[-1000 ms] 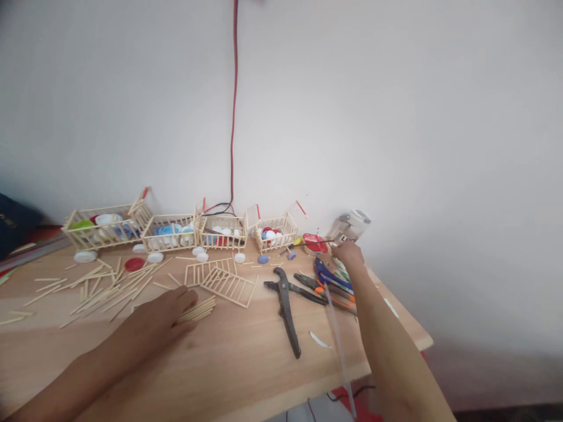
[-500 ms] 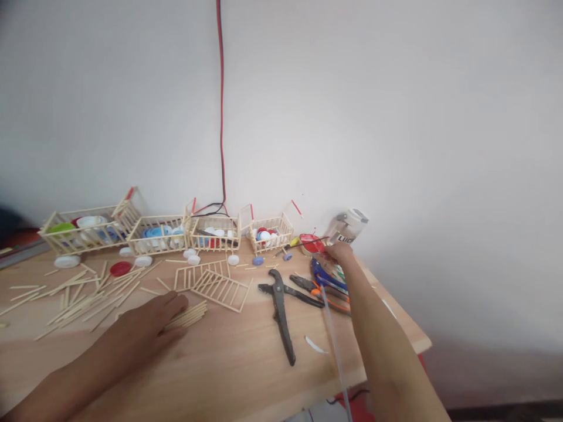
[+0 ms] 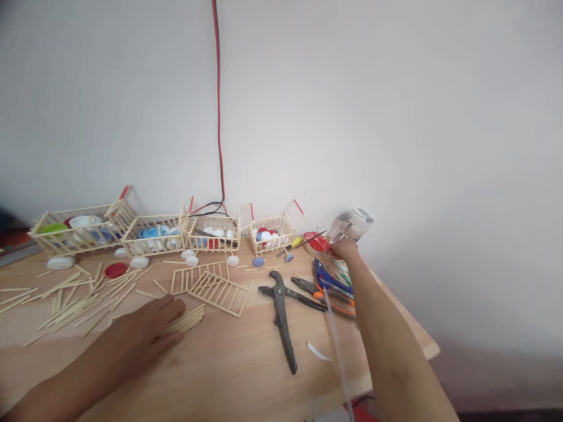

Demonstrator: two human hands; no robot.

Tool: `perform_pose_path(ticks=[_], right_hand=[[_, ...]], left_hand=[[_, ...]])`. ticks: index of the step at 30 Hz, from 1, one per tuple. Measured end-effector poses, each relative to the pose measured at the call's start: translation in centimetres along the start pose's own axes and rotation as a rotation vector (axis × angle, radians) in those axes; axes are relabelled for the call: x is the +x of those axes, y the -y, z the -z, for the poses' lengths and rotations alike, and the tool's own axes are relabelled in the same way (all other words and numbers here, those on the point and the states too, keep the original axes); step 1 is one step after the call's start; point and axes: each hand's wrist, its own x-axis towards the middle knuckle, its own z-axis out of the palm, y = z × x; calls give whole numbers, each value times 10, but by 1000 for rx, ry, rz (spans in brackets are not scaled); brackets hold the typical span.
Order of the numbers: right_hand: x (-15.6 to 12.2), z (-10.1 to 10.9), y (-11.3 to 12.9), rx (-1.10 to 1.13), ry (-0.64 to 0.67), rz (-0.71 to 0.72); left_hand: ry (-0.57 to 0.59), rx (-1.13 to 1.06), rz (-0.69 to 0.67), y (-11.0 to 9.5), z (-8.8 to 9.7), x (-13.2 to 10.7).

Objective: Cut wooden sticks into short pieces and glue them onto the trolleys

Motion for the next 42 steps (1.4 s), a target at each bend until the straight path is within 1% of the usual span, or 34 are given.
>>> perform_pose_path(ticks=[3, 5, 9, 14, 17, 20, 23, 26, 30, 32, 35, 39, 41, 42], right_hand=[[0, 2, 3, 53, 56, -99], [-1, 3, 4, 74, 61, -127], [-5, 5, 6, 76, 56, -129], [-13, 9, 7, 47, 41, -84], [-22, 16, 9, 30, -15, -51], [-35, 27, 10, 34, -135, 12], [-55, 35, 10, 86, -254, 133], [-83, 38, 9, 130, -304, 252], [-122, 32, 9, 136, -335, 376], [-134, 25, 10, 105, -348, 441], [-136, 11, 14, 8, -350, 520], [-132, -9, 24, -52, -326, 541], [-141, -14, 32, -45, -305, 570], [-150, -14, 35, -36, -287, 594]], left_hand=[[2, -11, 3, 1, -1, 0], [9, -14, 7, 1, -1, 0], [14, -9, 10, 1, 0, 0], [28, -9, 10, -1, 1, 1], [29, -8, 8, -1, 2, 0], [28, -10, 9, -2, 3, -1], [19, -8, -3, -3, 4, -3], [22, 3, -1, -5, 6, -3], [22, 7, -3, -7, 9, -4], [25, 3, -11, -8, 10, -4], [22, -3, -22, -9, 13, -5], [19, -13, -41, -9, 15, -8], [10, -17, -52, -8, 15, -9], [6, -21, -56, -8, 15, -9]])
